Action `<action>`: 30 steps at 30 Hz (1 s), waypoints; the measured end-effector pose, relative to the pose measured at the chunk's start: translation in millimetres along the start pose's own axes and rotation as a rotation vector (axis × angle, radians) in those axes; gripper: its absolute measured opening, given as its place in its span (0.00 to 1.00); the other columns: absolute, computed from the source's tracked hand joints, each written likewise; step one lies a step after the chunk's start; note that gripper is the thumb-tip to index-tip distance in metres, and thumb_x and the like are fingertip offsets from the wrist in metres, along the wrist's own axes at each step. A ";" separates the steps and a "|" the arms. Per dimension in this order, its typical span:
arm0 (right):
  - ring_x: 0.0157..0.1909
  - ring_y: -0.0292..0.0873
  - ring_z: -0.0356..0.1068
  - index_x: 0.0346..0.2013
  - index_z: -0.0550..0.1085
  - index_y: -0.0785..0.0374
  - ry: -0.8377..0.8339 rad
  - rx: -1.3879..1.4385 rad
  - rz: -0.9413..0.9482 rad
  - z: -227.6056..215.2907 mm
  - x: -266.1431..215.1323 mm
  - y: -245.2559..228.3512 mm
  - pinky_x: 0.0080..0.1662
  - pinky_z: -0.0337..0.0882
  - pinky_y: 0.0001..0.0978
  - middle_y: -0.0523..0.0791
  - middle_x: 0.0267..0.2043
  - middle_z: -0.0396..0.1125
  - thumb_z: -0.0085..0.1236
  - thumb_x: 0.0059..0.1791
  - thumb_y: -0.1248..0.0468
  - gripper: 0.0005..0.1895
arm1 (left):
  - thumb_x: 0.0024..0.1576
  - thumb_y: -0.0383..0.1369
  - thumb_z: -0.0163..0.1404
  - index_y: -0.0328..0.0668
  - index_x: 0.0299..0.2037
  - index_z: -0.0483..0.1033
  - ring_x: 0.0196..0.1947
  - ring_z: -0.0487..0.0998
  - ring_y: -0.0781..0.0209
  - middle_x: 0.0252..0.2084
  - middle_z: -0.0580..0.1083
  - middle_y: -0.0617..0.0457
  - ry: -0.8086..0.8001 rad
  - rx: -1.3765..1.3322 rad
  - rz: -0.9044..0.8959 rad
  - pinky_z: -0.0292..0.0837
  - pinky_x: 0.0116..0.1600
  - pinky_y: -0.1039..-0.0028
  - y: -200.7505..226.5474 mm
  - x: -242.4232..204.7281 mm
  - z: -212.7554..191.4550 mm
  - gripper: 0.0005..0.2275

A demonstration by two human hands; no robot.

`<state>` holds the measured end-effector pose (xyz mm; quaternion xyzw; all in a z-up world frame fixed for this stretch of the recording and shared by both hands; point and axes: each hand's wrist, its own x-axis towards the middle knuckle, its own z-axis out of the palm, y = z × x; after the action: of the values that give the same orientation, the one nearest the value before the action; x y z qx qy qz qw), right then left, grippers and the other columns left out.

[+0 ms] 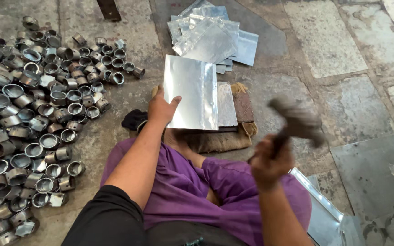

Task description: The person sits on the floor and repeatedly hammers a rectangular metal sheet placed on a wooden block. They hold the sheet with one hand and strike it with a hammer in the other hand, occasionally adjusting the sheet's position.

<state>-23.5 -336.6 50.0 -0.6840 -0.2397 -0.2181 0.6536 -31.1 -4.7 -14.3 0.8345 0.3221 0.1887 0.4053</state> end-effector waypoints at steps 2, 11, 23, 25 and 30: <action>0.45 0.52 0.77 0.61 0.71 0.73 -0.172 -0.533 -0.419 15.6 -3.0 24.1 0.46 0.77 0.37 0.57 0.51 0.73 0.52 0.60 0.66 0.16 | 0.53 0.45 0.60 0.33 0.69 0.60 0.56 0.75 0.36 0.59 0.72 0.34 -0.041 -0.020 -0.052 0.71 0.57 0.59 -2.5 2.6 1.8 0.37; 0.31 0.36 0.64 0.59 0.73 0.68 -0.155 -0.182 -0.061 4.6 32.9 -54.7 0.33 0.66 0.30 0.46 0.33 0.67 0.55 0.60 0.62 0.16 | 0.53 0.49 0.61 0.34 0.71 0.59 0.59 0.74 0.39 0.60 0.72 0.34 -0.097 0.045 -0.063 0.69 0.60 0.61 -9.6 1.4 8.6 0.40; 0.30 0.40 0.67 0.54 0.77 0.69 -0.322 -0.467 0.016 22.0 26.6 0.7 0.32 0.69 0.35 0.47 0.31 0.70 0.63 0.53 0.61 0.19 | 0.53 0.49 0.60 0.35 0.70 0.60 0.57 0.75 0.39 0.60 0.72 0.35 -0.083 0.054 -0.019 0.71 0.59 0.61 -8.1 11.3 9.4 0.38; 0.29 0.37 0.65 0.55 0.75 0.70 -0.234 -0.352 0.030 2.8 28.4 -29.2 0.33 0.68 0.33 0.44 0.30 0.69 0.60 0.56 0.61 0.17 | 0.54 0.49 0.59 0.37 0.71 0.59 0.57 0.75 0.39 0.59 0.73 0.34 -0.131 0.066 -0.074 0.71 0.59 0.61 -13.6 -8.7 10.5 0.39; 0.25 0.35 0.64 0.54 0.74 0.69 -0.058 -0.055 0.025 -1.5 18.6 -25.3 0.28 0.64 0.29 0.43 0.28 0.67 0.54 0.57 0.60 0.16 | 0.53 0.48 0.59 0.38 0.72 0.58 0.58 0.76 0.42 0.59 0.73 0.35 -0.151 0.018 -0.118 0.71 0.60 0.62 3.6 -3.5 -2.7 0.39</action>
<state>-24.3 -336.5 81.5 -0.7105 -0.2441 -0.1966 0.6300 -33.8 -7.3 -10.0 0.8296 0.3408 0.0981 0.4312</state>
